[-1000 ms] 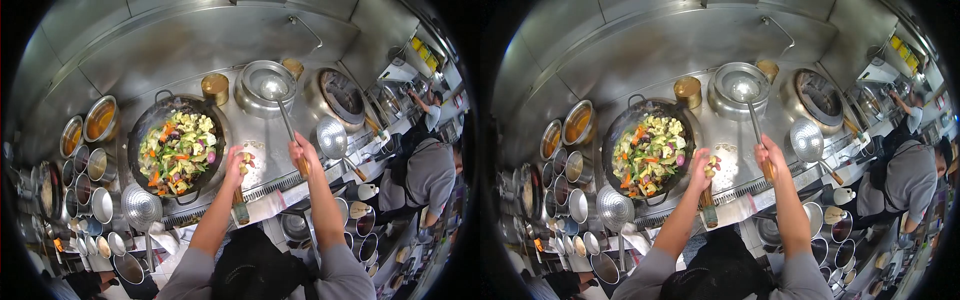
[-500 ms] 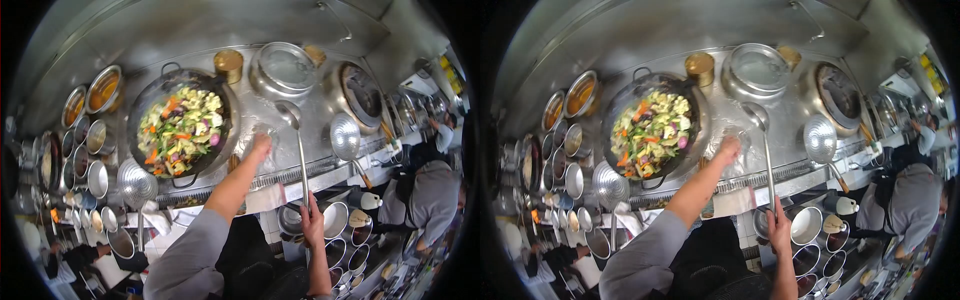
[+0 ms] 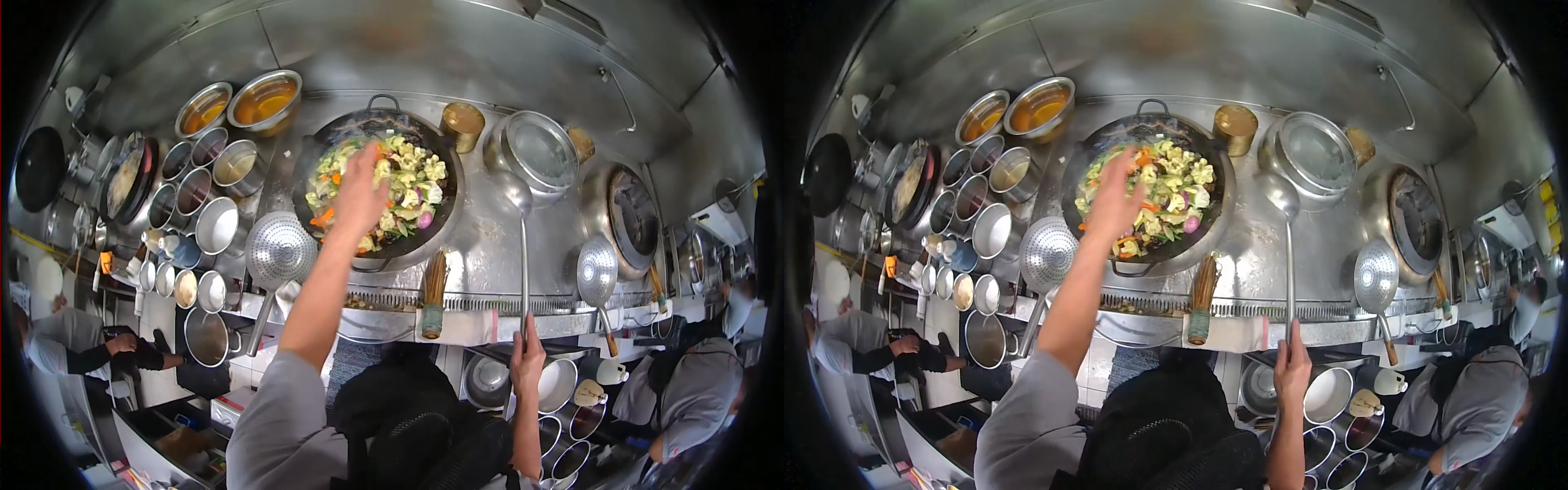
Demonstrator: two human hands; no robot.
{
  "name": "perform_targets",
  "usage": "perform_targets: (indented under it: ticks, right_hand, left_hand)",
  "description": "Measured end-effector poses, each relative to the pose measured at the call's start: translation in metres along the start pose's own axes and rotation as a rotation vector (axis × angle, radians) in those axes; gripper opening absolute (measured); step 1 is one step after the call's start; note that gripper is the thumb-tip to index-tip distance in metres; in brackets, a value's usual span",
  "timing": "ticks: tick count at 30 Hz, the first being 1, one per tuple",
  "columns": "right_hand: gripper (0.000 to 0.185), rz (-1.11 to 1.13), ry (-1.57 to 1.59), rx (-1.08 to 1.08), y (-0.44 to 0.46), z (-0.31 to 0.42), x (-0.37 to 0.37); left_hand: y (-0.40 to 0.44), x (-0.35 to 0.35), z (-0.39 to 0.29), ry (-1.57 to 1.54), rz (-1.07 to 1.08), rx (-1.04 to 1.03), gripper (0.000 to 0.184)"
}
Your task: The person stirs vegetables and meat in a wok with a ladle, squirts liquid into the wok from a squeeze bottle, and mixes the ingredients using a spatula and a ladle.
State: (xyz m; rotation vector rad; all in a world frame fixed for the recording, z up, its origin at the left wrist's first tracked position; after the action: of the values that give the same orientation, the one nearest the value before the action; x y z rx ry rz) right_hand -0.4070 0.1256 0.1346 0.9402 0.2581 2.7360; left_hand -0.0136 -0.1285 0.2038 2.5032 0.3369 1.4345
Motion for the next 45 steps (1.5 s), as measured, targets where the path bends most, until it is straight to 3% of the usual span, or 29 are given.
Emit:
perform_targets:
  ticks: [2,3,4,6,9,11,12,14,15,18,19,21,22,24,28,30,32,35,40,42,44,45]
  right_hand:
    - [0.053,0.062,0.056,-0.054,0.021,0.03,-0.011]
    - [0.053,0.117,0.118,-0.119,0.033,0.045,-0.018]
    - [0.053,0.167,0.153,-0.152,0.049,0.051,-0.029]
    - [0.054,0.257,0.191,-0.186,0.085,0.057,-0.056]
    - [0.053,0.346,0.139,-0.096,0.156,0.061,-0.113]
    - [0.052,0.385,0.071,-0.029,0.205,0.048,-0.161]
    - [0.051,0.436,0.074,-0.095,0.22,0.065,-0.176]
    - [0.052,0.56,0.107,-0.296,0.239,0.118,-0.192]
    - [0.052,0.556,0.107,-0.302,0.243,0.13,-0.198]
    - [0.052,0.75,0.011,-0.158,0.241,0.133,-0.212]
    - [0.053,0.769,-0.044,0.054,0.24,0.117,-0.218]
    - [0.056,0.742,-0.086,0.401,0.224,0.11,-0.208]
    - [0.056,0.742,-0.096,0.412,0.219,0.109,-0.199]
    - [0.057,0.776,-0.19,0.373,0.208,0.105,-0.181]
    - [0.056,0.725,-0.349,0.365,0.187,0.097,-0.138]
    - [0.055,0.687,-0.481,0.338,0.187,0.09,-0.112]
    - [0.054,0.657,-0.51,0.397,0.185,0.089,-0.086]
    - [0.052,0.608,-0.552,0.419,0.178,0.106,-0.062]
    - [0.053,0.526,-0.538,0.471,0.184,0.144,-0.014]
    - [0.053,0.509,-0.551,0.499,0.192,0.175,0.014]
    - [0.053,0.492,-0.759,0.426,0.192,0.208,0.038]
    - [0.053,0.473,-0.841,0.442,0.19,0.222,0.046]
  left_hand:
    - [-0.055,0.04,0.046,0.002,-0.205,0.068,0.048]
    - [-0.094,0.05,0.07,-0.047,-0.23,0.219,0.039]
    - [-0.137,0.048,0.109,0.113,-0.261,0.27,0.037]
    - [-0.229,0.023,0.183,0.244,-0.28,0.448,0.044]
    - [-0.315,-0.015,0.253,0.331,-0.28,0.482,0.055]
    - [-0.336,-0.033,0.275,-0.04,-0.038,0.69,0.067]
    - [-0.337,-0.037,0.284,-0.036,-0.033,0.7,0.067]
    - [-0.33,-0.053,0.301,-0.137,0.227,0.706,0.07]
    - [-0.33,-0.06,0.306,-0.019,0.231,0.654,0.066]
    - [-0.314,-0.055,0.29,0.085,0.224,0.504,0.06]
    - [-0.31,-0.053,0.284,0.08,0.214,0.508,0.06]
    - [-0.304,-0.051,0.277,-0.608,0.125,0.739,0.049]
    - [-0.294,-0.046,0.264,-0.62,0.116,0.737,0.049]
    - [-0.282,-0.035,0.234,-1.241,-0.091,0.846,0.037]
    - [-0.268,-0.022,0.176,-1.614,-0.047,0.965,0.044]
    - [-0.275,-0.06,0.181,-1.863,0.019,0.918,0.054]
    - [-0.267,-0.068,0.167,-1.912,0.075,0.867,0.064]
    - [-0.244,-0.076,0.148,-1.973,0.105,0.956,0.065]
    - [-0.201,-0.092,0.133,-1.709,0.255,1.234,0.055]
    - [-0.191,-0.121,0.143,-1.677,0.354,1.005,0.053]
    - [-0.198,-0.118,0.151,-1.623,0.42,1.039,0.055]
    - [-0.208,-0.121,0.163,-1.719,0.332,1.032,0.056]
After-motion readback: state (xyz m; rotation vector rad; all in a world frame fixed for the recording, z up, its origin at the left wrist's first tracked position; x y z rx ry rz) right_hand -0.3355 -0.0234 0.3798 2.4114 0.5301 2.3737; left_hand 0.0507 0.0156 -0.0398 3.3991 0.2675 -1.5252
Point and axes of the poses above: each hand's wrist, its own y-axis towards the middle knuckle, its own x-axis out of the back of the hand, z = x × y, the point moved 3 cm from there along y, towards the middle knuckle, and after that the axes turned 13 degrees about y, right-handed, at the moved point
